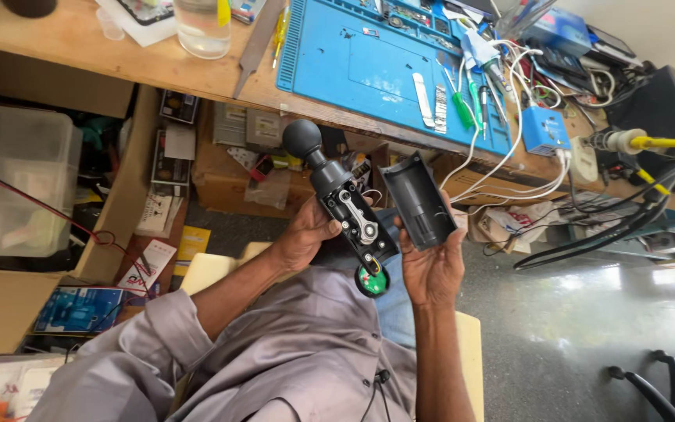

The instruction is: The person disassembles a black handheld massager, removes the internal motor and circuit board, and then reassembles the device by inserting the motor back into the housing and closing the casing. The person handles the massager body, motor, and circuit board throughout the process.

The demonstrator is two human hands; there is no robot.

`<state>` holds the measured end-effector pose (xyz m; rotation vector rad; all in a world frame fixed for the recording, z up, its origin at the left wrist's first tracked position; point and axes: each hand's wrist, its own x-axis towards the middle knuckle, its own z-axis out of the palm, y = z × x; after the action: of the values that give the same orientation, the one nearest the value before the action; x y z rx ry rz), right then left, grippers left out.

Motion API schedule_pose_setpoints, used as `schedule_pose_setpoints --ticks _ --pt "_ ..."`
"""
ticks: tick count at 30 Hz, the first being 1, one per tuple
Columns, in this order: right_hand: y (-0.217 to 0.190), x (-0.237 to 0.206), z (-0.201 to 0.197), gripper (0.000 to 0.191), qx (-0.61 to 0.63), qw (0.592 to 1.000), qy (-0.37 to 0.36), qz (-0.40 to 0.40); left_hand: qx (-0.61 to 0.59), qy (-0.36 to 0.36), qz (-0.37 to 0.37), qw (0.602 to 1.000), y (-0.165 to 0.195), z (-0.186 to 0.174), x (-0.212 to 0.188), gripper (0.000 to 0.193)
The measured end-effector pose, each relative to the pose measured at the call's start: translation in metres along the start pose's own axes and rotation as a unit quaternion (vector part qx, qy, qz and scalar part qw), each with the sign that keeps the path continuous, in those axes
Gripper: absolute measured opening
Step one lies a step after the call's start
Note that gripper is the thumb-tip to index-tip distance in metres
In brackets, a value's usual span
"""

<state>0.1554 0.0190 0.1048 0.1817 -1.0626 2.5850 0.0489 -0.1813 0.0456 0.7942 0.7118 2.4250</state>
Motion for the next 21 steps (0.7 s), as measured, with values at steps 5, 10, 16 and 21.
schedule_pose_setpoints --ticks 5,10,16,21 --pt "0.008 -0.002 0.005 0.075 0.049 0.999 -0.004 -0.001 0.005 0.005 -0.011 1.0 -0.001 0.0 -0.002 0.074" --pt "0.008 0.004 0.014 0.063 0.005 1.0 -0.007 -0.005 -0.004 0.012 -0.017 1.0 0.001 0.002 -0.001 0.073" --pt "-0.013 -0.005 0.03 0.068 -0.268 0.96 -0.059 -0.055 0.028 0.019 -0.015 0.999 0.005 0.001 -0.002 0.074" --pt "-0.019 -0.017 0.038 0.063 -0.611 0.761 -0.178 -0.127 0.014 0.025 -0.013 1.0 -0.003 -0.006 -0.001 0.075"
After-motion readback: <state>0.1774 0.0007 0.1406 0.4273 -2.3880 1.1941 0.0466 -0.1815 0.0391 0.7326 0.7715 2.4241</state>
